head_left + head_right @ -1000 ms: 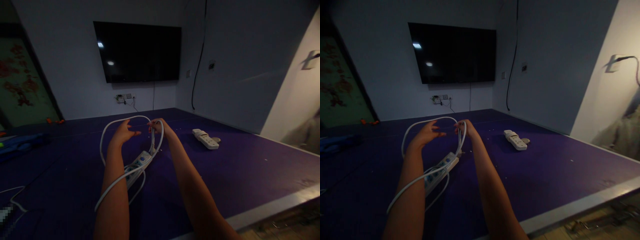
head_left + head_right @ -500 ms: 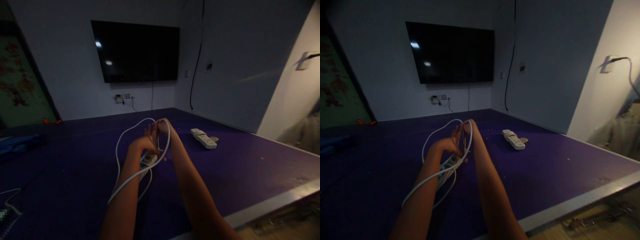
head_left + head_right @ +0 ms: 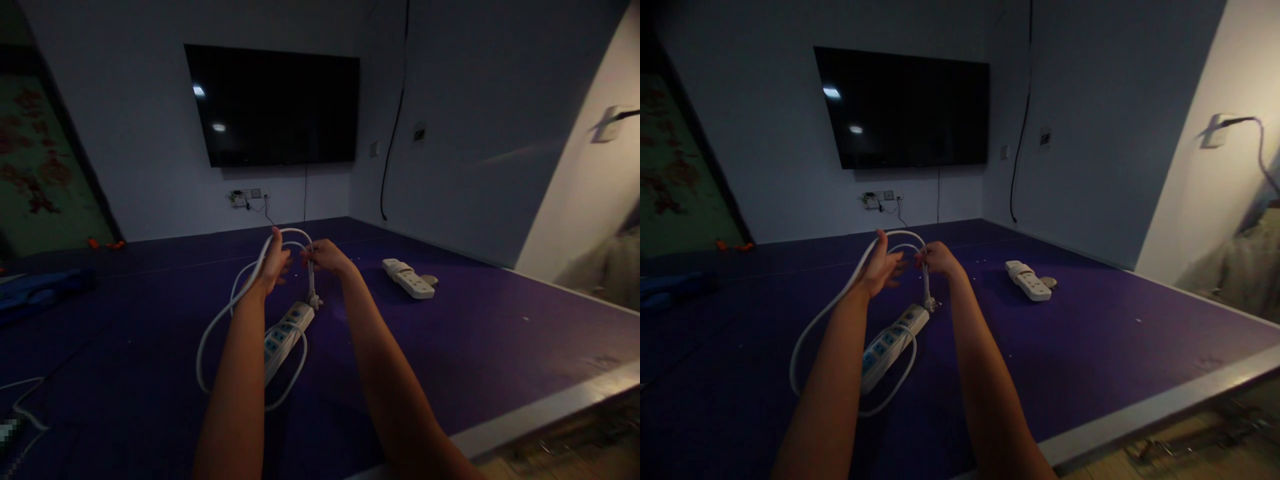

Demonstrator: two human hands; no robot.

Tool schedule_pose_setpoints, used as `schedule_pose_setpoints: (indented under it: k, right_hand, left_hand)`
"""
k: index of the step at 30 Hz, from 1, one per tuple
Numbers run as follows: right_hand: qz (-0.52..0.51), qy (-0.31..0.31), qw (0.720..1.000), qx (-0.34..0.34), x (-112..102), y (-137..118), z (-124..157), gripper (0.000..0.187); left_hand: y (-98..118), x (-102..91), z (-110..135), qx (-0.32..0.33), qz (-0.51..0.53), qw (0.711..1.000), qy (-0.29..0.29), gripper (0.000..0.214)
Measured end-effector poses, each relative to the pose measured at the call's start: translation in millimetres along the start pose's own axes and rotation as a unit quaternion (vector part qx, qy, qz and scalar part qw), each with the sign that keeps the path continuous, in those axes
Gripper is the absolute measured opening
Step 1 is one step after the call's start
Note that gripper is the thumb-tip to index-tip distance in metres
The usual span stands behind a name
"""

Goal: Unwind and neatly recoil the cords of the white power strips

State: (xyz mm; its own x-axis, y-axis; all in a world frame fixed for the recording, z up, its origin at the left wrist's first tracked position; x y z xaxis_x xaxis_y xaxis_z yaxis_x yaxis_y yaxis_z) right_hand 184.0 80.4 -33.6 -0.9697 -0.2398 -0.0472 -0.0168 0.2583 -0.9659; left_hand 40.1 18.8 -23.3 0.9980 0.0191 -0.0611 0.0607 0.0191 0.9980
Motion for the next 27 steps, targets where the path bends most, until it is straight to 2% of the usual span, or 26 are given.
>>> schedule_pose_setpoints:
  k: [3,8,12,14,17,21,24,27]
  right_hand:
    - [-0.007,-0.050,0.999,-0.002,-1,-3,6,0.010]
    - [0.009,-0.135,0.991,-0.004,2,-3,10,0.011]
    - [0.023,-0.159,0.987,0.004,2,0,11,0.017]
    - [0.024,-0.159,0.987,0.016,-3,4,12,0.019]
    - [0.028,-0.153,0.987,0.044,-14,9,14,0.019]
    - [0.033,-0.156,0.985,0.067,-23,14,16,0.019]
    - [0.032,-0.166,0.983,0.075,-23,16,17,0.018]
    - [0.028,-0.172,0.982,0.073,-21,16,18,0.017]
  left_hand:
    - [-4,-4.5,-10,-0.059,0.001,0.998,-0.007,0.092]
    - [-9,-9.7,-23,-0.037,0.147,0.988,0.030,0.066]
    - [-10,-21.1,-26,-0.017,0.223,0.962,0.154,0.040]
    - [-7,-32.4,-24,-0.009,0.259,0.946,0.194,0.032]
    - [-4,-54.5,-18,-0.008,0.308,0.931,0.194,0.029]
    - [3,-77.2,-3,-0.020,0.328,0.932,0.150,0.037]
    - [10,-81.0,8,-0.011,0.314,0.939,0.139,0.040]
    - [16,-80.3,12,-0.002,0.291,0.943,0.160,0.038]
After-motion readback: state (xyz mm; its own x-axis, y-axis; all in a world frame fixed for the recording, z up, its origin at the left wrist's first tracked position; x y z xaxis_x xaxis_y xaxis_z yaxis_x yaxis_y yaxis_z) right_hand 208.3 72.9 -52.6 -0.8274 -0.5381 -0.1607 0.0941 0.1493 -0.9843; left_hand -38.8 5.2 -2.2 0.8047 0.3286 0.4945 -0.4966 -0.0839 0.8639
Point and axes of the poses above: each hand's wrist, its own z-axis away from the middle knuckle, its own x-axis out of the palm, y = z × x, the point moved 3 cm from there along -z, towards the middle knuckle, and after that the axes turned 15 degrees about -z, right-handed, at the moved point
